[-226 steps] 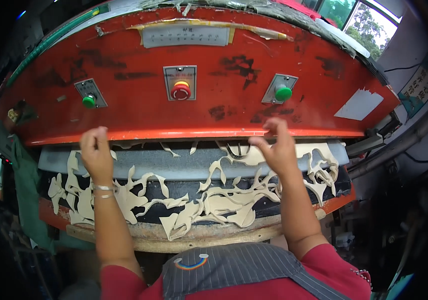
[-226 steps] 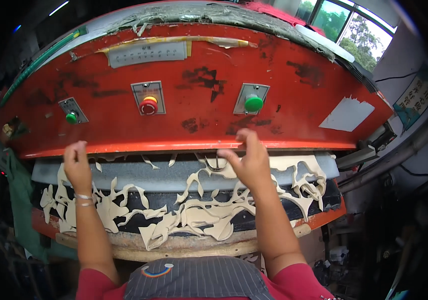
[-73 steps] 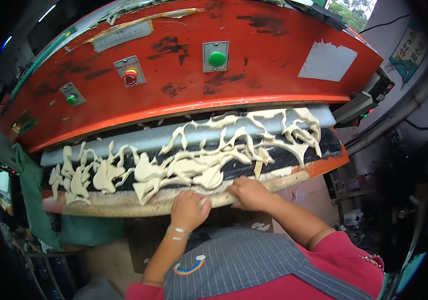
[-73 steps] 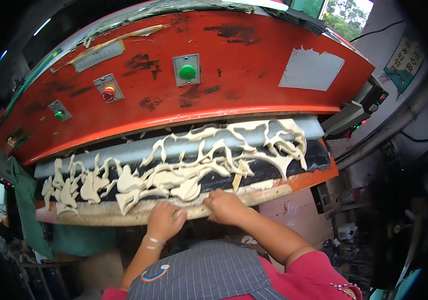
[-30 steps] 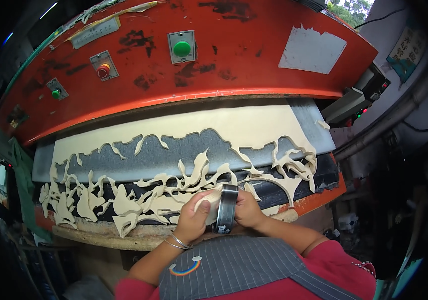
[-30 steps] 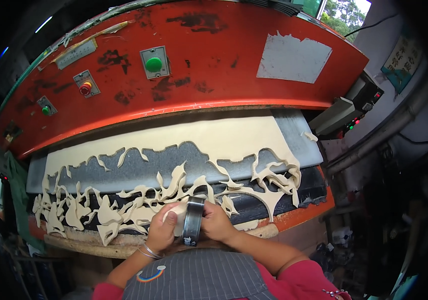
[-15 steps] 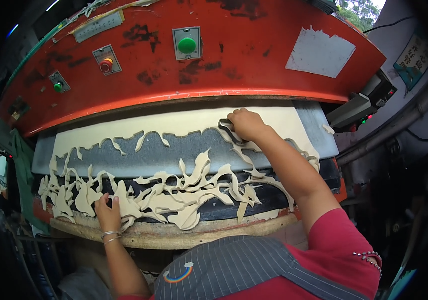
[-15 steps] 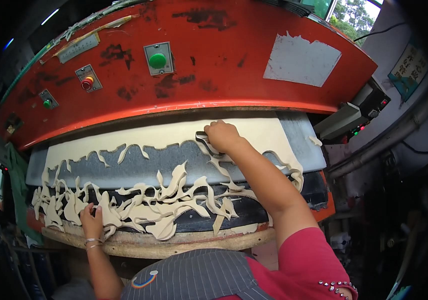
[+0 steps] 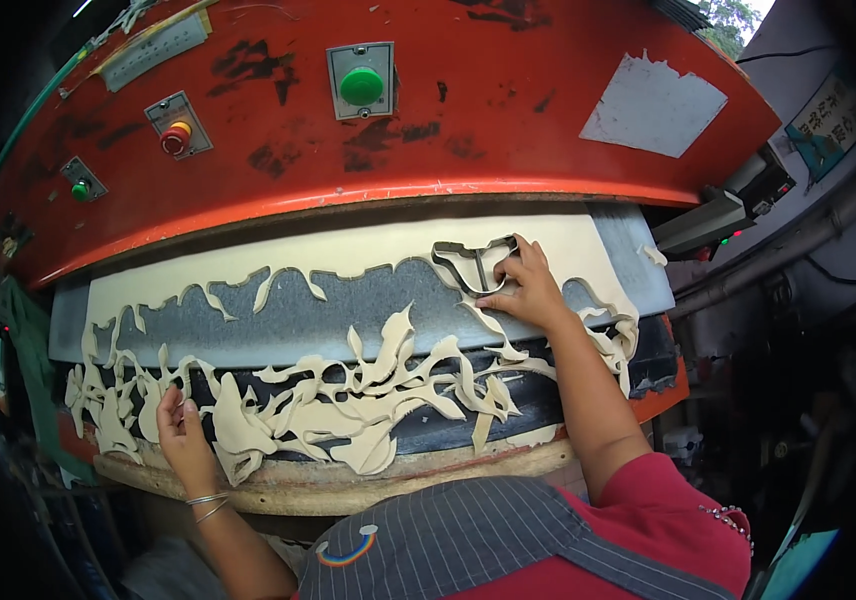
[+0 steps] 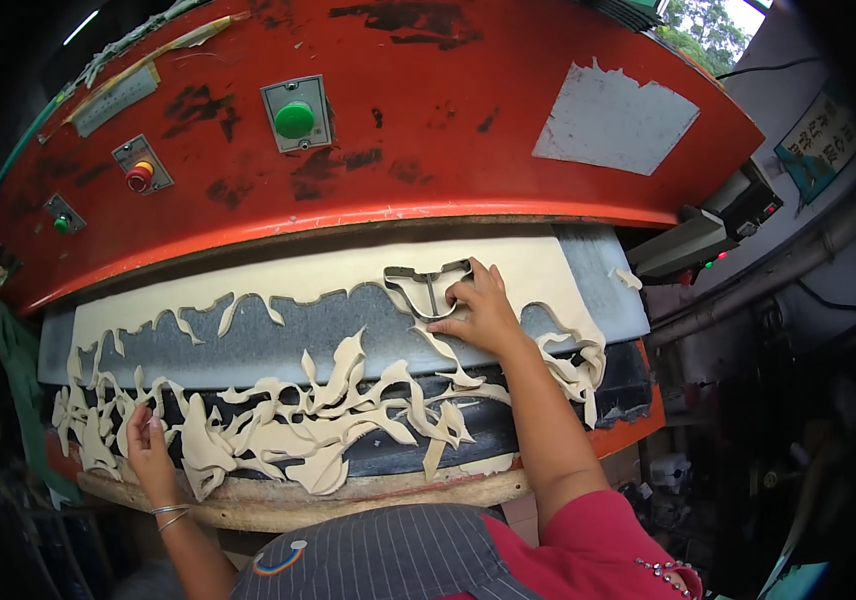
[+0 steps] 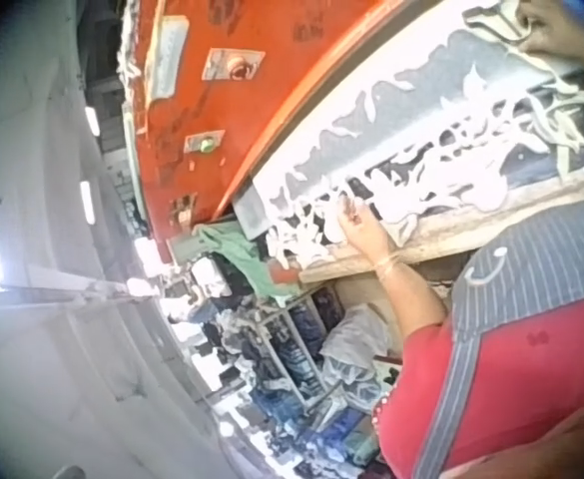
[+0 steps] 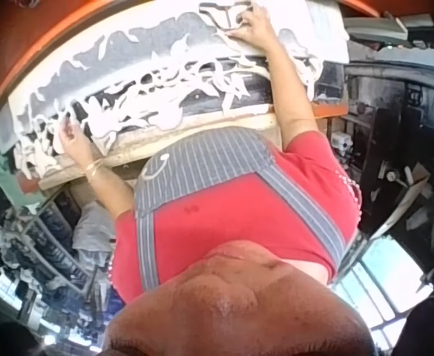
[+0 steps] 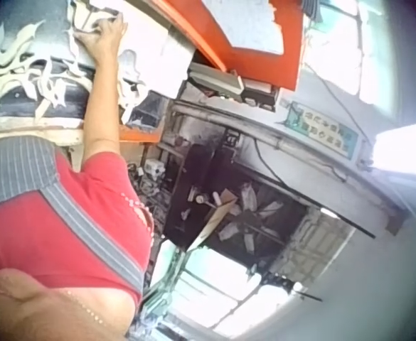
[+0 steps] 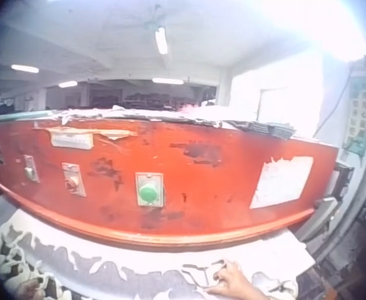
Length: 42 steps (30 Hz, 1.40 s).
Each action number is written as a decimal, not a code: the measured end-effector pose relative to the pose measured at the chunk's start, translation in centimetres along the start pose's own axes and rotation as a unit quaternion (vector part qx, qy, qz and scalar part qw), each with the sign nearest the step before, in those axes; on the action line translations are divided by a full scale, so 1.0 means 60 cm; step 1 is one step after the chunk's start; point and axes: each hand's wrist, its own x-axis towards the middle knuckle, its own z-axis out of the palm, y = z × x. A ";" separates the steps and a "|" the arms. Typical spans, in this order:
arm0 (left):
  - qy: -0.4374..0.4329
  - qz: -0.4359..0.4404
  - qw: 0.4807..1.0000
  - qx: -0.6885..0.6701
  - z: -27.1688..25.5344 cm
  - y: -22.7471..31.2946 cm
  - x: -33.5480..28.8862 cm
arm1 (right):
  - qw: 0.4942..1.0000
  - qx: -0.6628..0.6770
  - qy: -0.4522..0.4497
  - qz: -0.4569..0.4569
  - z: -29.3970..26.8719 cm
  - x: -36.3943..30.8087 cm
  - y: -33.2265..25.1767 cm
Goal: Operating a hydraulic cutting press and a metal die to cut shoe components from a sheet of material.
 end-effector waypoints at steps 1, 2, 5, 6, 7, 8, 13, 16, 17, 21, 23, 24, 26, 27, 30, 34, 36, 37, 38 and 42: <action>-0.010 -0.005 1.000 -0.017 0.013 0.010 0.001 | 1.000 0.005 0.002 -0.006 -0.002 0.000 0.002; -0.014 -0.008 1.000 -0.015 0.024 0.019 0.003 | 1.000 0.011 0.005 -0.011 -0.003 0.000 0.003; -0.066 -0.029 0.997 -0.005 0.041 0.031 0.013 | 1.000 0.023 -0.018 -0.002 -0.008 0.009 -0.001; -0.070 -0.032 0.997 -0.004 0.046 0.033 0.017 | 1.000 0.022 -0.021 0.002 -0.010 0.008 0.000; -0.088 -0.035 0.996 -0.009 0.053 0.038 0.023 | 0.999 0.028 -0.025 -0.002 -0.010 0.012 0.003; -0.105 -0.037 0.994 -0.014 0.059 0.047 0.029 | 0.999 0.034 -0.028 -0.006 -0.012 0.016 0.005; -0.089 -0.028 0.996 0.010 0.035 0.065 0.120 | 0.988 -0.055 -0.045 0.135 -0.057 0.017 -0.070; -0.021 0.011 0.998 0.065 -0.014 0.045 0.235 | 0.985 0.135 0.011 0.109 -0.102 0.063 -0.155; 0.009 0.051 0.995 0.082 -0.028 0.047 0.272 | 0.988 0.137 0.007 0.070 -0.119 0.089 -0.199; 0.170 0.159 0.967 0.106 -0.020 0.078 0.394 | 0.986 0.156 0.047 -0.038 -0.137 0.203 -0.313; 0.148 0.214 0.952 0.164 -0.022 0.083 0.440 | 0.990 0.111 0.082 -0.042 -0.105 0.251 -0.326; 0.082 0.208 0.951 0.214 -0.027 0.086 0.458 | 0.993 0.074 0.091 -0.024 -0.091 0.267 -0.331; 0.074 0.197 0.950 0.232 -0.023 0.107 0.462 | 0.991 0.095 0.098 -0.018 -0.087 0.254 -0.335; 0.030 0.134 0.974 0.177 -0.041 0.113 0.455 | 0.986 0.122 0.109 -0.021 -0.088 0.241 -0.339; -0.007 0.119 0.980 0.158 -0.045 0.104 0.367 | 0.987 0.158 -0.001 -0.032 -0.088 0.146 -0.345; -0.212 0.069 0.954 0.200 0.030 0.123 0.119 | 0.940 0.153 -0.305 -0.013 -0.089 0.000 -0.331; -0.358 -0.013 0.930 0.084 0.064 0.182 -0.013 | 0.898 0.155 -0.410 0.016 -0.115 -0.062 -0.340; -0.438 0.042 0.889 0.127 0.075 0.212 -0.059 | 0.899 0.137 -0.416 0.001 -0.125 -0.094 -0.342; -0.491 0.096 0.858 0.120 0.093 0.246 -0.096 | 0.899 0.118 -0.422 -0.013 -0.132 -0.126 -0.342; -0.492 0.139 0.844 0.165 0.145 0.285 -0.194 | 0.961 0.065 -0.265 -0.038 -0.122 -0.207 -0.336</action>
